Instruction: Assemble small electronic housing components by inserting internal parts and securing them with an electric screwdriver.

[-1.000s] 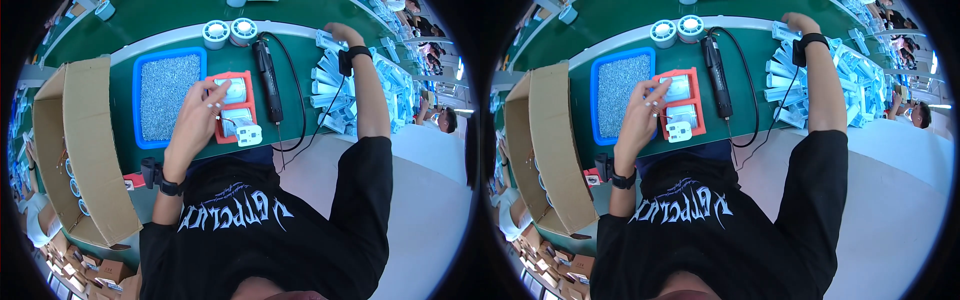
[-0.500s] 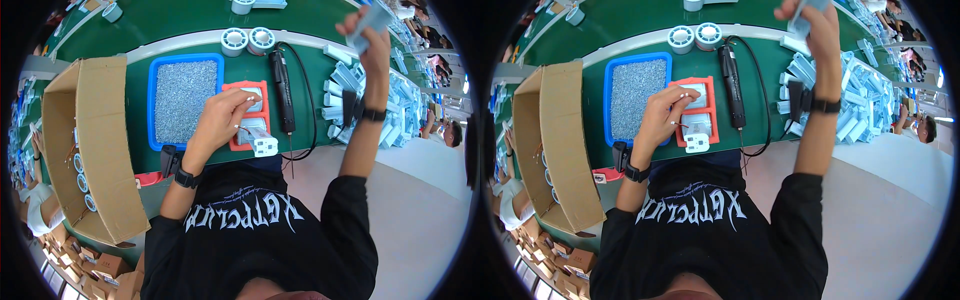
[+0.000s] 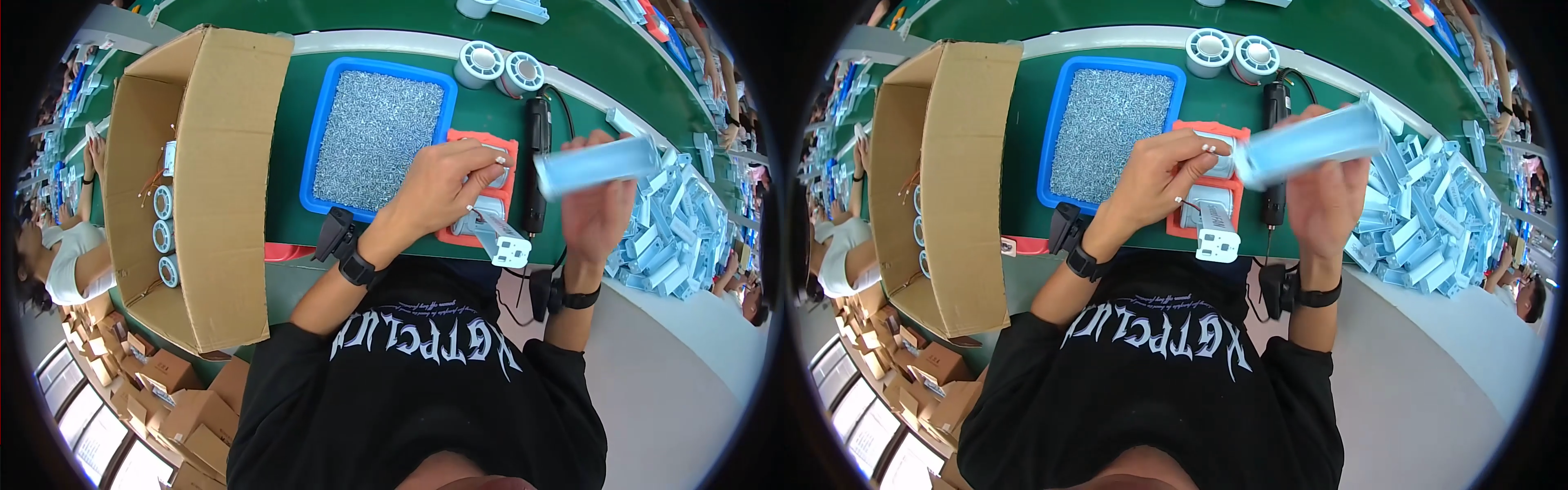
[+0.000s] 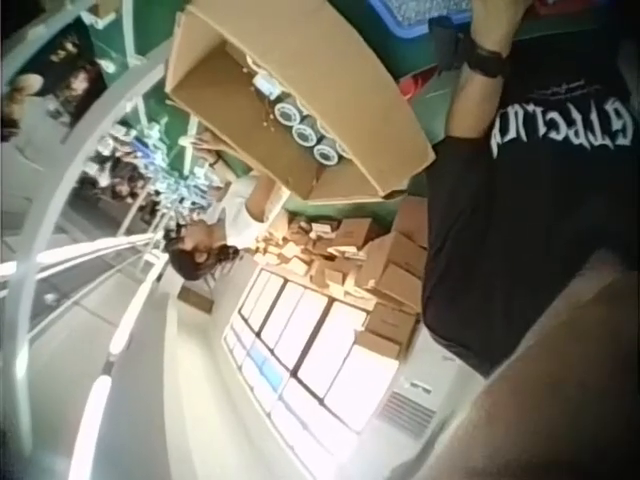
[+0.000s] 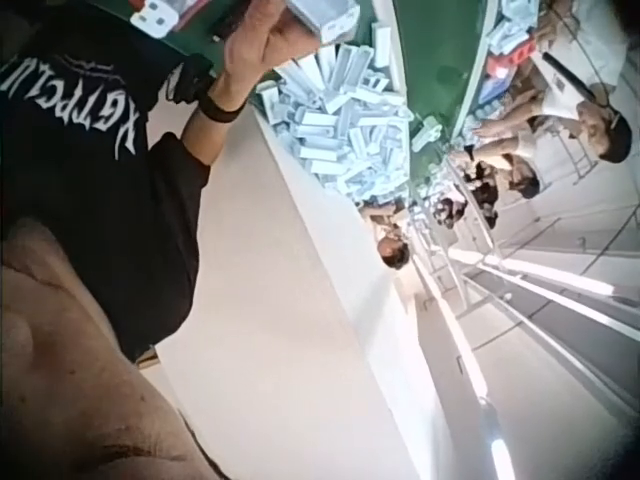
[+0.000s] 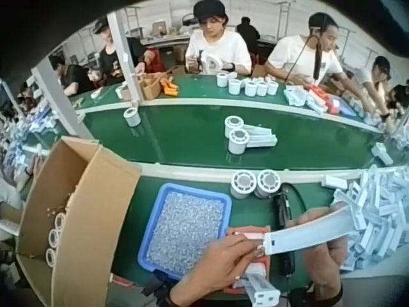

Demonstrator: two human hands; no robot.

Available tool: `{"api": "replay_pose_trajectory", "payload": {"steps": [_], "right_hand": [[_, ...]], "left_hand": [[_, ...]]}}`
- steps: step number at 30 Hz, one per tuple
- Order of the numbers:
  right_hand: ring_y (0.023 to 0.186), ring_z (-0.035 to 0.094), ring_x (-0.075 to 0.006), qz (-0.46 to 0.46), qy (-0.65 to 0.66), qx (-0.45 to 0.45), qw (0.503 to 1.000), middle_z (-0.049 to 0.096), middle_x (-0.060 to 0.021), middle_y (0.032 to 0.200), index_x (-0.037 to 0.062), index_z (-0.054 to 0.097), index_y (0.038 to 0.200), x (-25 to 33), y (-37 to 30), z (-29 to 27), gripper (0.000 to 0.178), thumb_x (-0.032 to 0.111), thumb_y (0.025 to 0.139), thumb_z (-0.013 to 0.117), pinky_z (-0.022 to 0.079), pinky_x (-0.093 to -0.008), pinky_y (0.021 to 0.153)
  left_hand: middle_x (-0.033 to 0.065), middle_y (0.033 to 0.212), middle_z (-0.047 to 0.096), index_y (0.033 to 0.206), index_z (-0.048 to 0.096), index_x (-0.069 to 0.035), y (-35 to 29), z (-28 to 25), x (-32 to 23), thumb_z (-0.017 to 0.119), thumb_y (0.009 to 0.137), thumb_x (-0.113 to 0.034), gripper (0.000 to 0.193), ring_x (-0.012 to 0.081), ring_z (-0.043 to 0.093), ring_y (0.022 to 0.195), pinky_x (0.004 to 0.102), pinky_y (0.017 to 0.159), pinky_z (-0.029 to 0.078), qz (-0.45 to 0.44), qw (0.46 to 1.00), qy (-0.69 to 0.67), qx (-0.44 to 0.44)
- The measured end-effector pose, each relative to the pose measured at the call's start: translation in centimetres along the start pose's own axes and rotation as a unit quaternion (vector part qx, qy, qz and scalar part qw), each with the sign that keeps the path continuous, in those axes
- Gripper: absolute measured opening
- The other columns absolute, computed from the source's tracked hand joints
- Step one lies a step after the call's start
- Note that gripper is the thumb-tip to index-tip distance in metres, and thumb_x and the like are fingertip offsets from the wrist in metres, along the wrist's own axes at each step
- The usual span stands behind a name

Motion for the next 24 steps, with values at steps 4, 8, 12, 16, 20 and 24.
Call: {"api": "replay_pose_trajectory", "payload": {"steps": [4,8,12,16,20,24], "right_hand": [[0.098,0.061,-0.0311,-0.12,-0.315,0.074,0.938,0.058,-0.0213,0.11,0.0022,0.03,0.131,0.4,0.1,1.1,0.045,0.003,0.091,0.052,0.049,-0.04,0.087],[0.104,0.061,-0.0329,-0.145,-0.429,0.209,0.867,0.058,-0.0246,0.115,0.005,0.027,0.129,0.5,-0.1,1.3,0.049,0.002,0.09,0.056,0.051,-0.0382,0.086],[0.101,0.062,-0.0314,-0.115,-0.497,0.228,0.829,0.059,-0.025,0.114,0.0079,0.025,0.129,0.8,-0.2,0.9,0.051,0.007,0.091,0.058,0.052,-0.0367,0.083],[0.104,0.061,-0.0323,-0.102,-0.502,0.228,0.828,0.058,-0.0247,0.114,0.0064,0.024,0.131,0.6,-0.2,0.5,0.054,0.002,0.089,0.058,0.051,-0.0383,0.087],[0.105,0.06,-0.0289,-0.058,-0.512,0.171,0.84,0.059,-0.0226,0.114,0.0097,0.026,0.132,-0.9,-1.0,-1.1,0.054,0.009,0.09,0.06,0.048,-0.036,0.088],[0.103,0.059,-0.0284,-0.018,-0.569,0.158,0.807,0.061,-0.0168,0.112,0.0059,0.041,0.125,-3.0,-1.0,-1.7,0.046,0.006,0.085,0.064,0.047,-0.0358,0.087]], "left_hand": [[0.0098,0.077,0.063,0.089,0.067,-0.006,0.2,0.0,-0.3,0.064,0.08,-0.01,0.01,0.0291,0.062,0.068,0.0363,0.058,0.049,0.031,0.999,0.041,0.006],[0.0106,0.083,0.065,0.09,0.068,-0.002,0.2,0.0,0.1,0.064,0.079,-0.004,0.012,0.0273,0.062,0.072,0.0331,0.061,0.049,0.043,0.997,0.057,0.036],[0.0101,0.084,0.065,0.09,0.067,-0.002,0.0,0.0,0.4,0.065,0.077,-0.001,0.014,0.0265,0.061,0.069,0.0335,0.06,0.049,0.029,0.997,0.053,0.039],[0.0096,0.091,0.065,0.096,0.067,-0.003,-0.4,0.1,1.1,0.067,0.075,0.0,0.022,0.0258,0.061,0.077,0.0331,0.067,0.05,0.004,0.998,0.015,0.06],[0.009,0.103,0.064,0.102,0.066,-0.006,0.1,-0.3,0.2,0.07,0.072,-0.001,0.031,0.0255,0.059,0.088,0.0349,0.076,0.049,0.016,0.999,0.045,-0.001],[0.0083,0.111,0.062,0.107,0.066,-0.009,-0.4,-1.1,1.2,0.075,0.068,-0.007,0.04,0.0252,0.057,0.095,0.0368,0.083,0.048,-0.008,0.99,0.142,0.013]]}}
Point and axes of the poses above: each hand's wrist, its own y-axis towards the middle knuckle, its own z-axis out of the palm, x = y × z, the point moved 2 cm from there along y, towards the middle knuckle
